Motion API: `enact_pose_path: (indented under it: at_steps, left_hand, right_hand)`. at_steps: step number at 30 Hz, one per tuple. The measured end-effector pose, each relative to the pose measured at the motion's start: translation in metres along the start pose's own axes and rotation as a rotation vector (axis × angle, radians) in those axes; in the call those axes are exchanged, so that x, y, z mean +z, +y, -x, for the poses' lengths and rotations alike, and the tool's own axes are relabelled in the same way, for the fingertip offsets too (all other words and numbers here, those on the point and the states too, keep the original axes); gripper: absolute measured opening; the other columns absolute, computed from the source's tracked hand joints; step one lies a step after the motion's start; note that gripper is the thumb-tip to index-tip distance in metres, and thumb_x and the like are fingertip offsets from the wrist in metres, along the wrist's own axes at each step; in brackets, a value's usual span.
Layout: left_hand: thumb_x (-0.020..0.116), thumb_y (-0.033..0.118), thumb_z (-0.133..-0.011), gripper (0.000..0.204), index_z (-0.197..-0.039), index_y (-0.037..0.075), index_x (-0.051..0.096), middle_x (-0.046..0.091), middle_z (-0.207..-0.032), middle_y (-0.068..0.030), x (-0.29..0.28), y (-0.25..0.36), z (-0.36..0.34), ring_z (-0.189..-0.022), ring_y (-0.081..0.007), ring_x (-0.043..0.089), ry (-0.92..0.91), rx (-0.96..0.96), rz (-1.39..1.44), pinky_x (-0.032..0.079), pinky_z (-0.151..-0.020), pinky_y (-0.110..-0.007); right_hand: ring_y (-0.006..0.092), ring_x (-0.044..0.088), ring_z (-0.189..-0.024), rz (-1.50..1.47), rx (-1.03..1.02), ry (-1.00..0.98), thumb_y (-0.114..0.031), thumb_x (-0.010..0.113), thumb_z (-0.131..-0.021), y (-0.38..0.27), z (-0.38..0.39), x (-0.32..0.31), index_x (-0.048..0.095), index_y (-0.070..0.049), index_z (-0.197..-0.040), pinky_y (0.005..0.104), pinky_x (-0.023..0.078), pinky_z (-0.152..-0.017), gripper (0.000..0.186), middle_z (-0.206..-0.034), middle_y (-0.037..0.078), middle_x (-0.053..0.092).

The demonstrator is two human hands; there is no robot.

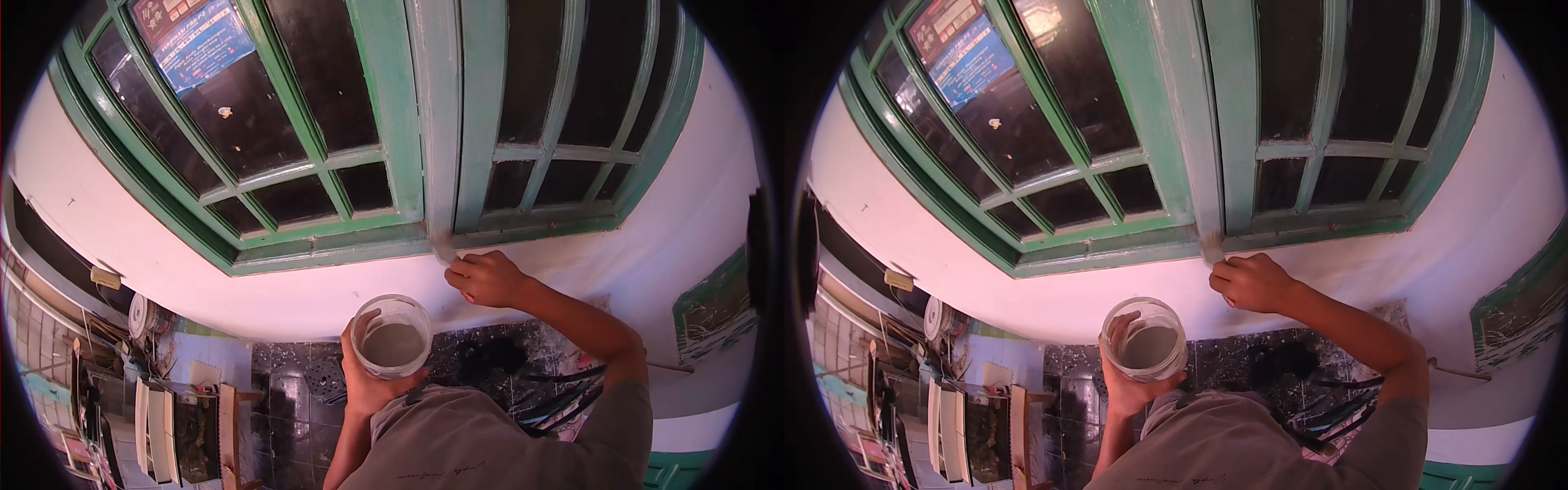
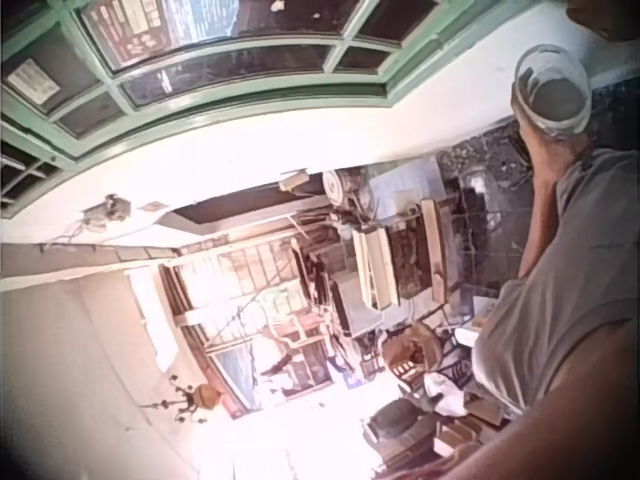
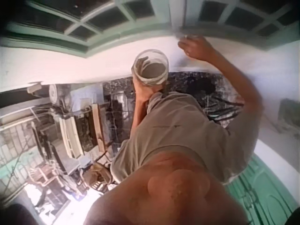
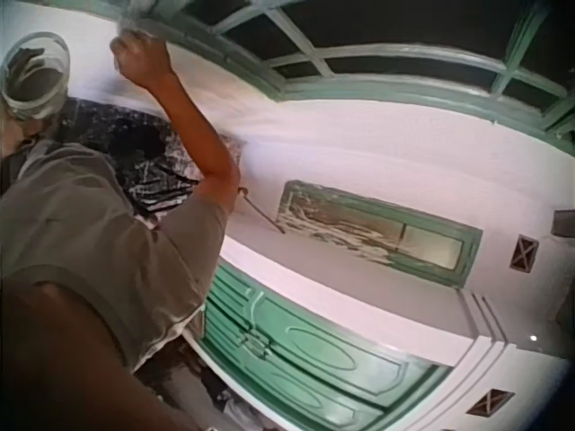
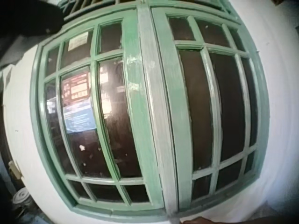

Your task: The person paints a green wooden window frame with light-colored paint using a paintbrush.

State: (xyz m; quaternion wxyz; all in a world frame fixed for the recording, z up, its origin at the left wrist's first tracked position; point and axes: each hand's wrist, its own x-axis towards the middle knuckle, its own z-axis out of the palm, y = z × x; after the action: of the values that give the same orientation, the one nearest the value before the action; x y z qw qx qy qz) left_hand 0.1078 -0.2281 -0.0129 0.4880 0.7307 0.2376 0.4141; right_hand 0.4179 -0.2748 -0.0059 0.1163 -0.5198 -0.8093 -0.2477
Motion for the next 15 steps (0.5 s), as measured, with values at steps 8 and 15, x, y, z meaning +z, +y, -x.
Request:
enact_pose_path:
  at_steps: [8, 15]
  left_hand:
    - [0.104, 0.021, -0.054, 0.119, -0.148, -0.003, 0.036, 0.055, -0.140, -0.0201, 0.000, -0.001, 0.010, -0.129, -0.0300, 0.059, 0.023, -0.039, 0.028, 0.050, -0.108, -0.044]
    - [0.105, 0.020, -0.054, 0.117, -0.147, -0.002, 0.037, 0.057, -0.139, -0.0197, -0.002, -0.003, 0.008, -0.127, -0.0304, 0.061, 0.020, -0.021, 0.044, 0.051, -0.108, -0.044]
  right_hand:
    - [0.0324, 0.073, -0.079, -0.529, 0.258, -0.082, -0.010, 0.073, -0.086, 0.061, -0.049, -0.089, 0.075, -0.007, -0.091, 0.0420, 0.057, -0.070, 0.006, -0.089, 0.009, 0.073]
    - [0.0204, 0.073, -0.080, -0.476, 0.136, 0.009, -0.008, 0.074, -0.089, 0.124, -0.124, -0.239, 0.078, -0.003, -0.094, 0.0346, 0.057, -0.077, 0.008, -0.091, 0.011, 0.077]
